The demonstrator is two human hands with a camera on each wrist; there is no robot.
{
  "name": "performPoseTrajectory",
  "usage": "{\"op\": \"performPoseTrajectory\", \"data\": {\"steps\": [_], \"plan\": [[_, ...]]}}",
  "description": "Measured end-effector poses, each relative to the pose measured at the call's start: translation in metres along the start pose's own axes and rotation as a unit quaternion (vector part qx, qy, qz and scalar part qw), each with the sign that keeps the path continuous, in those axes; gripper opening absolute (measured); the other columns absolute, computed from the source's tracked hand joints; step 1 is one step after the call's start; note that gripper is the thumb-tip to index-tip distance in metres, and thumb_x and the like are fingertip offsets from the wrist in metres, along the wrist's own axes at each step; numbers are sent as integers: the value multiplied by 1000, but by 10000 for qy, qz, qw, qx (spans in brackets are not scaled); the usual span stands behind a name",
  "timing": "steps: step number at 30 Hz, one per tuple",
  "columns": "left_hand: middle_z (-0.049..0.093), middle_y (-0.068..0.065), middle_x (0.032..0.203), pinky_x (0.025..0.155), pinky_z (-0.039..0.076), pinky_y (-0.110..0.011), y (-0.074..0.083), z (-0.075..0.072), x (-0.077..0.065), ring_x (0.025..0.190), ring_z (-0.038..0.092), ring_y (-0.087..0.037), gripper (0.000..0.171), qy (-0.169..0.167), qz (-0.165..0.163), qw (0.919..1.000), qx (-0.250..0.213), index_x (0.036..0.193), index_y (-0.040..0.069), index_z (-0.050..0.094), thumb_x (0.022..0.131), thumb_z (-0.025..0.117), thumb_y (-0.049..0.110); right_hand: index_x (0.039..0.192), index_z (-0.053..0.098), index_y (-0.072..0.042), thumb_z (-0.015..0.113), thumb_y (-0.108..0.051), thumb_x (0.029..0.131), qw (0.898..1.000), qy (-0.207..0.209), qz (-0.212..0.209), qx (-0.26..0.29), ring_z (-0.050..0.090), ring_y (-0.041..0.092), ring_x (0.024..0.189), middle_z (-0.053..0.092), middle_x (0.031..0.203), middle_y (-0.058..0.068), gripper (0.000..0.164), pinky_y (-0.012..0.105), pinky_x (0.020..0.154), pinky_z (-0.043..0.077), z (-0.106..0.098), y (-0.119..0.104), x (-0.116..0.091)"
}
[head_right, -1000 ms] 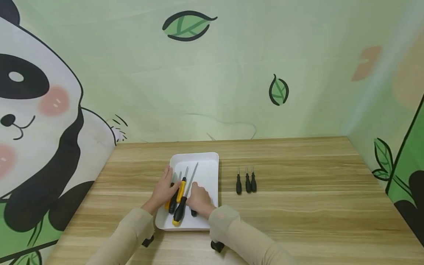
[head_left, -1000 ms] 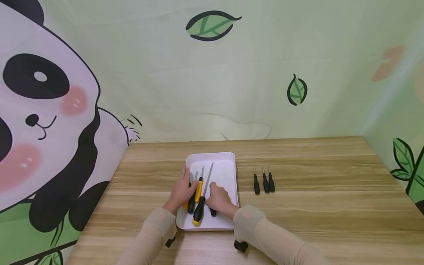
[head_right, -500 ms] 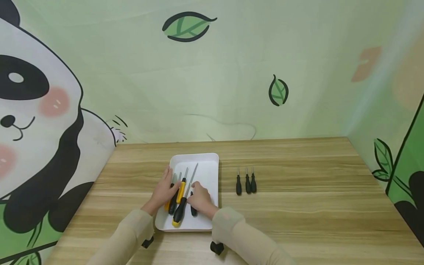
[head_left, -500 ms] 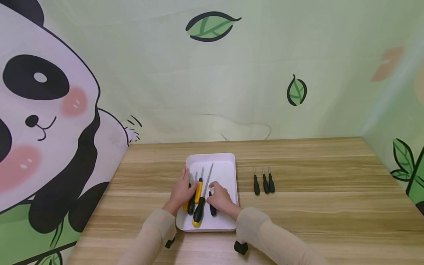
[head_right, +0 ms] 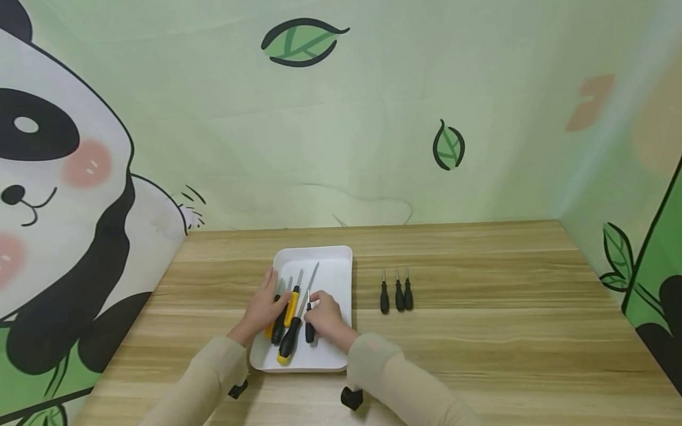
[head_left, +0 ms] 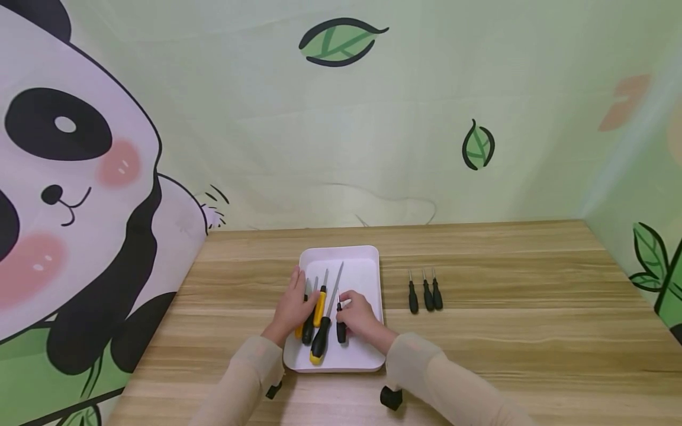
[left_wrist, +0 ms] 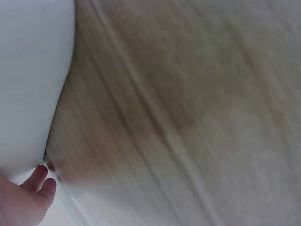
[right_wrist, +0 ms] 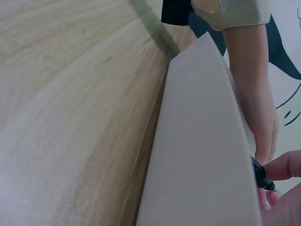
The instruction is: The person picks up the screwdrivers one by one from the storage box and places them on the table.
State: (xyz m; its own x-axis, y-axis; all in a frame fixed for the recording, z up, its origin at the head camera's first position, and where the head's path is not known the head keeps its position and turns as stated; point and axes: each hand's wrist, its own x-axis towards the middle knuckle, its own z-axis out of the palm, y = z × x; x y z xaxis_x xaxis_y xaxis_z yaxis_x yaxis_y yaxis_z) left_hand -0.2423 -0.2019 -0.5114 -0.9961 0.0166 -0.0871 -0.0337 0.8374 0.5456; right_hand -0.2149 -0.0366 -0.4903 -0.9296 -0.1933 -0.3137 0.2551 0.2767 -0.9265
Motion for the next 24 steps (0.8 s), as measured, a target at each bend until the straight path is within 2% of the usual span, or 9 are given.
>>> {"op": "performPoseTrajectory", "data": {"steps": [10,15,24], "plan": [[1,-7,151,107,22,-45,1,0,-1,135,18,-29,72,-11,-74,10000,-17,142,4,13,88,47,38,108,47,1,53,7,69,9985,-224,225,455,54,17,55,51,78,10,39,34,51,53,-5,-5,-2],[0,-7,151,107,21,-45,2,0,-2,135,17,-29,72,-45,-104,9999,-60,142,5,12,88,47,38,105,47,0,53,7,69,9972,-385,63,644,56,17,56,51,76,10,37,35,50,53,-8,-6,-6],[-1,-5,151,108,20,-44,2,0,0,136,16,-27,73,-88,-201,9997,-60,142,7,11,88,46,40,113,44,4,52,6,73,9961,-498,49,720,53,14,56,50,76,7,42,33,50,53,-17,-17,-17]]}}
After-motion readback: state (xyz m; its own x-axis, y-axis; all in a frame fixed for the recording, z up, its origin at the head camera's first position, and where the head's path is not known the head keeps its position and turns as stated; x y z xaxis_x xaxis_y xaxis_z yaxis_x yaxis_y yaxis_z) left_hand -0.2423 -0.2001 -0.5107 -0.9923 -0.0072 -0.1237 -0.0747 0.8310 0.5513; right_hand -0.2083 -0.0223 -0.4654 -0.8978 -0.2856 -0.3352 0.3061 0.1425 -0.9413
